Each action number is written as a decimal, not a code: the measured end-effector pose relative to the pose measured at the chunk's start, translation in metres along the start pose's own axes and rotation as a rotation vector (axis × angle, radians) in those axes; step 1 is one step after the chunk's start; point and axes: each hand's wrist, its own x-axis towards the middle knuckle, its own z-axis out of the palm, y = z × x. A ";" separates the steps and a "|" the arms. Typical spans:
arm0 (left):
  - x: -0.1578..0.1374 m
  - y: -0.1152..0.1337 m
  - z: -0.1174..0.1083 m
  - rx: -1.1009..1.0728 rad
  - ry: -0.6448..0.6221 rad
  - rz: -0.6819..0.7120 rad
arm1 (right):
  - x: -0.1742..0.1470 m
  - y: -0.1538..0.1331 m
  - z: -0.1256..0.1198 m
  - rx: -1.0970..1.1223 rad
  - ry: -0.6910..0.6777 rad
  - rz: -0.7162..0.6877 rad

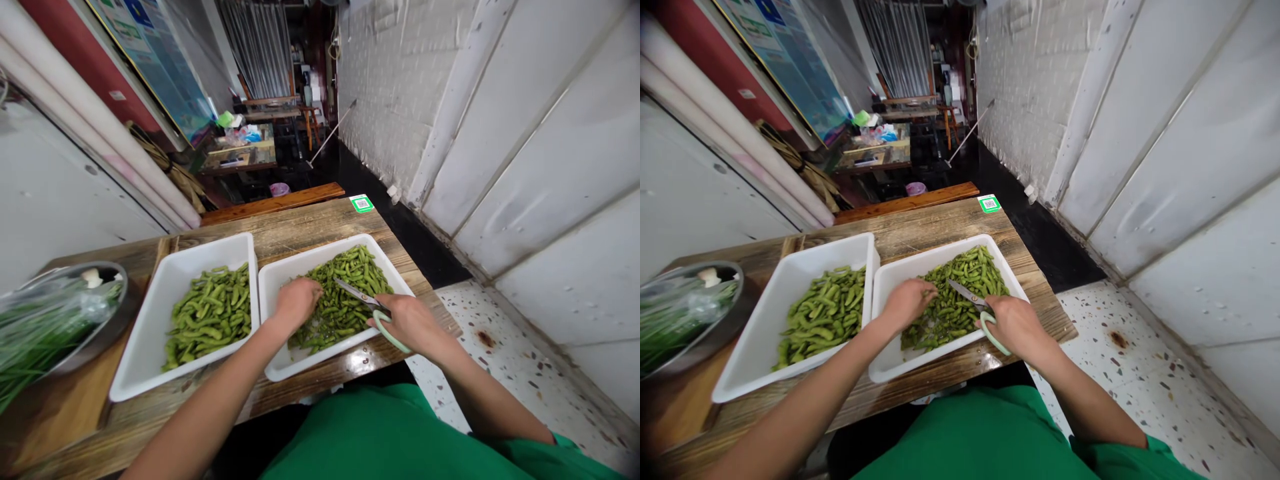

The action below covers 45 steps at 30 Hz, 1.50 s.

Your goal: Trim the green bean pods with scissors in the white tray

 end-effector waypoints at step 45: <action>-0.050 0.035 0.003 -1.157 -0.027 -0.319 | -0.003 -0.026 -0.012 0.094 -0.061 -0.198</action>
